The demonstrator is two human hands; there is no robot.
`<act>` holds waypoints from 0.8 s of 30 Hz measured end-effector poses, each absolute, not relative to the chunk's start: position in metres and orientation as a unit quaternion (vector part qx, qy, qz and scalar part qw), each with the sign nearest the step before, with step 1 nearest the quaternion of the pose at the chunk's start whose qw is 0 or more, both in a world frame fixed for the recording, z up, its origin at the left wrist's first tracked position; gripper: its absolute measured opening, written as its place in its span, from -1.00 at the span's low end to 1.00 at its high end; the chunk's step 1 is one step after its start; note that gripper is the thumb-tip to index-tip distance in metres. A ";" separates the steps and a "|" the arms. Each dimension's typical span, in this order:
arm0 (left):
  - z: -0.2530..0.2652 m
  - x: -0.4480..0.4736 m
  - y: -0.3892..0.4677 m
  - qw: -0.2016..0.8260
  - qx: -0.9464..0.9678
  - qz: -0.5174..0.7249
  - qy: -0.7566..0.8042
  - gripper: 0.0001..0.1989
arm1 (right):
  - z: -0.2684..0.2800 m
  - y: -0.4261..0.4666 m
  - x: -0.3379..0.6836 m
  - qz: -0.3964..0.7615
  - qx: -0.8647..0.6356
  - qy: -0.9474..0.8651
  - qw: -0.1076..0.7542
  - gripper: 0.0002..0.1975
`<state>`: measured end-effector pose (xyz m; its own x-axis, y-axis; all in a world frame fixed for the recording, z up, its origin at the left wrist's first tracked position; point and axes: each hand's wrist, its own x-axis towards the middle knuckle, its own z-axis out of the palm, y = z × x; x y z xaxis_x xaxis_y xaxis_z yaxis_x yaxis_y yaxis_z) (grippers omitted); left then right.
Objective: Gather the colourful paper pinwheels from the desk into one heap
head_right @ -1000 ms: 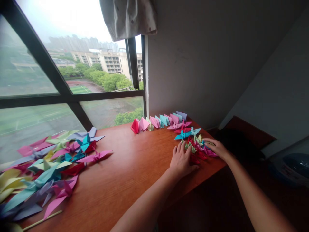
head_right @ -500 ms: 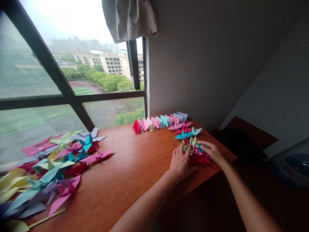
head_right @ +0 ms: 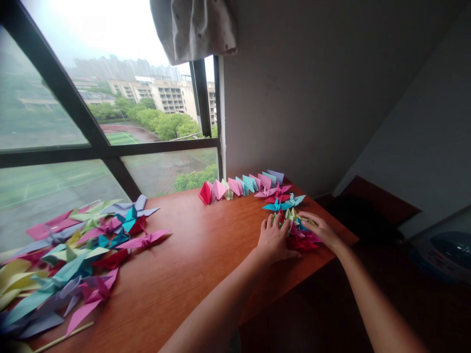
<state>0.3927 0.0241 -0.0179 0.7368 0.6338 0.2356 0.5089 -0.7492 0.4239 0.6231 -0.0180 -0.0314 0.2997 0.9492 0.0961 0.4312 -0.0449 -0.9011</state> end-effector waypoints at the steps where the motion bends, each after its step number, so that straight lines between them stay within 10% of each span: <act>1: -0.018 0.393 0.025 0.168 0.917 0.181 0.313 0.10 | -0.030 -0.018 0.622 0.280 -0.666 -0.524 0.451 -0.50; 24: -0.029 0.370 -0.003 0.228 0.882 0.258 0.321 0.00 | -0.037 -0.034 0.572 0.298 -0.664 -0.440 0.525 -0.56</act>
